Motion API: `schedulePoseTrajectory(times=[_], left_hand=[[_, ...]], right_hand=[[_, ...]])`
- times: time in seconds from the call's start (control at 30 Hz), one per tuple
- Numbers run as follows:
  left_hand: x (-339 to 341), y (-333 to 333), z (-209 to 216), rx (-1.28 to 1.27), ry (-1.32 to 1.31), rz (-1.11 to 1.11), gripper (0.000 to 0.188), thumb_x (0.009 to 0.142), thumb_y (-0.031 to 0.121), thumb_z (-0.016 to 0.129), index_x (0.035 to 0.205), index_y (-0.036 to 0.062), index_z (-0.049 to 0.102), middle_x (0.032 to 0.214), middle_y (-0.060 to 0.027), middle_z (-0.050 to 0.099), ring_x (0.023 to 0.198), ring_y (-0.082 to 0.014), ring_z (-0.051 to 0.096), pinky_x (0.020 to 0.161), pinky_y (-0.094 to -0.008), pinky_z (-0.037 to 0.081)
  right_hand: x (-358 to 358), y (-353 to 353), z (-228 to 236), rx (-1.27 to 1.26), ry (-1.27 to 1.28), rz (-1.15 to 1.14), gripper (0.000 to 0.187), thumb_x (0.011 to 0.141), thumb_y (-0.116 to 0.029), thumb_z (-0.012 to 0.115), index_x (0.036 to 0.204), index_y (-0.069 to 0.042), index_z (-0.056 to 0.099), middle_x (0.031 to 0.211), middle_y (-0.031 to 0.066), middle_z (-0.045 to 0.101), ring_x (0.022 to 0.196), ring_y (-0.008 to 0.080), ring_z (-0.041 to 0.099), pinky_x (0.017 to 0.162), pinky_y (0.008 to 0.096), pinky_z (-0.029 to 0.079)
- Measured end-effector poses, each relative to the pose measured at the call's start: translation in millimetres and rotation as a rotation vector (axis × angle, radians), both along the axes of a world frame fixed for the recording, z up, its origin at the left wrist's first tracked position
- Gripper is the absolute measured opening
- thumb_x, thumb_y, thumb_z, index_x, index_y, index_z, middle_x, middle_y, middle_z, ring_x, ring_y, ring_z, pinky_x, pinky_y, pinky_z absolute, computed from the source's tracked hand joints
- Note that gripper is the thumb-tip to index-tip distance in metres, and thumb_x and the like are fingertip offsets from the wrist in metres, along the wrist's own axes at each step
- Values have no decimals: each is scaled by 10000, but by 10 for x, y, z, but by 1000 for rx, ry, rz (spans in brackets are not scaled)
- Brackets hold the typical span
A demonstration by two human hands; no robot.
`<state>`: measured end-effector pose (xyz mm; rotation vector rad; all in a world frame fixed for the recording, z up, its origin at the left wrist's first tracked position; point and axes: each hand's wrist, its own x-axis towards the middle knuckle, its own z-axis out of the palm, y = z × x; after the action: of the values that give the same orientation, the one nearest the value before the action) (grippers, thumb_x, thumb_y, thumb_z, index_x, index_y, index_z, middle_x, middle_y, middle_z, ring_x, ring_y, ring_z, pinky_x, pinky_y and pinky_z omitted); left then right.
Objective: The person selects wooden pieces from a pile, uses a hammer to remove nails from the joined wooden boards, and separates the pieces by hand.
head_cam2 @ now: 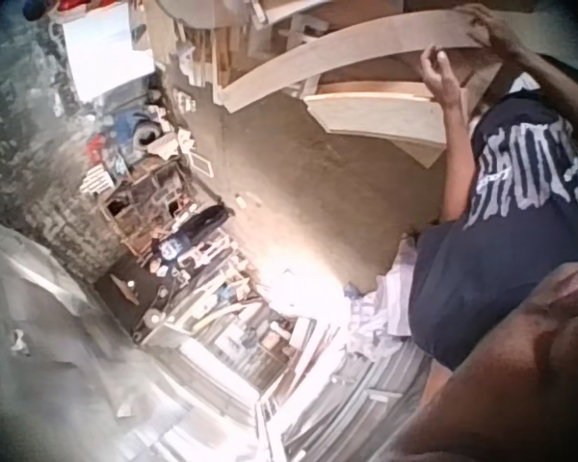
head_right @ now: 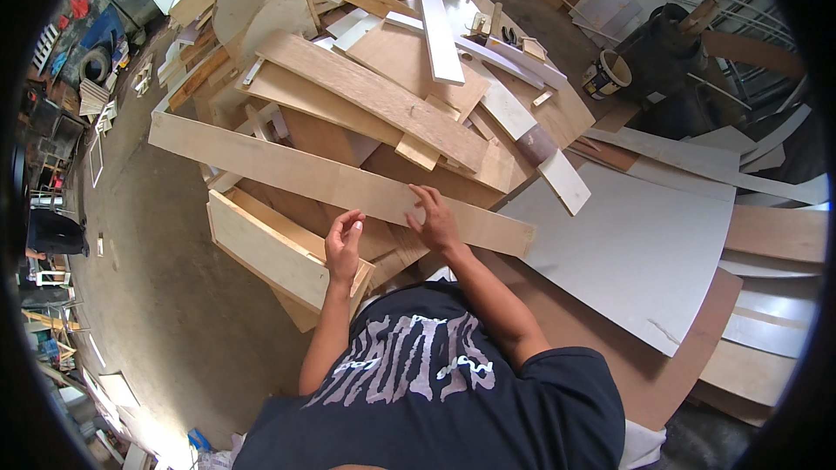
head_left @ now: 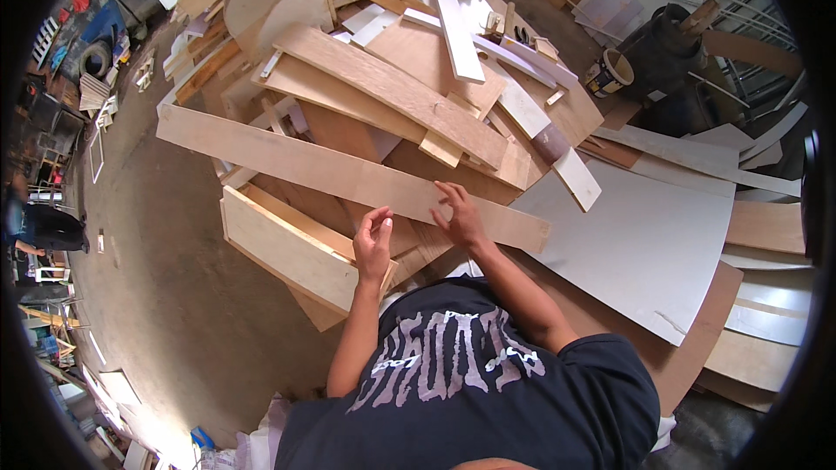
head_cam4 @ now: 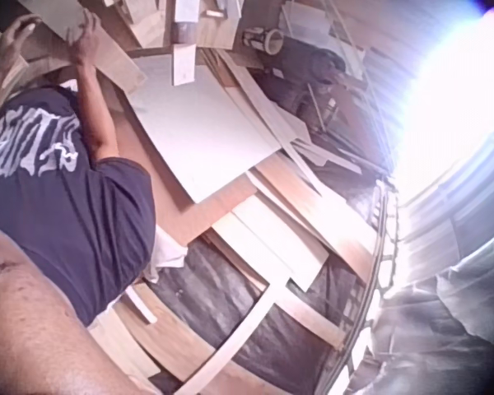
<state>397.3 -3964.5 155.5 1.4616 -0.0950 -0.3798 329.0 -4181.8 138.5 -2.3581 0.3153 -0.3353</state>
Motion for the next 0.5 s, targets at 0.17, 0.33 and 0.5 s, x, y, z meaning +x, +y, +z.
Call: schedulePoseTrajectory(times=[0.17,0.33,0.5], left_hand=[[325,-524,367,315,-233,-106,296,1011,113,639,1285,23,706,1291,-162,720,1235,-279,672,1105,-396,500],[1231,-1152,113,481,-679,-47,326,1003,108,613,1305,21,701,1404,-235,644,1359,-405,578,1177,-497,441],[2094,-1806,-97,769,-988,85,410,1056,193,559,1422,22,629,1600,-256,472,1520,-443,388,1260,-527,325]], right_hand=[[267,-666,85,127,-115,-221,237,982,-158,741,1189,-48,704,951,140,764,781,255,753,731,378,605],[1175,-1136,206,106,-159,-196,262,986,-203,752,1193,-50,702,1033,154,738,801,274,745,754,405,599],[1731,-1454,29,44,-215,29,265,937,-154,789,1185,-67,755,1036,135,745,806,255,731,737,373,597]])
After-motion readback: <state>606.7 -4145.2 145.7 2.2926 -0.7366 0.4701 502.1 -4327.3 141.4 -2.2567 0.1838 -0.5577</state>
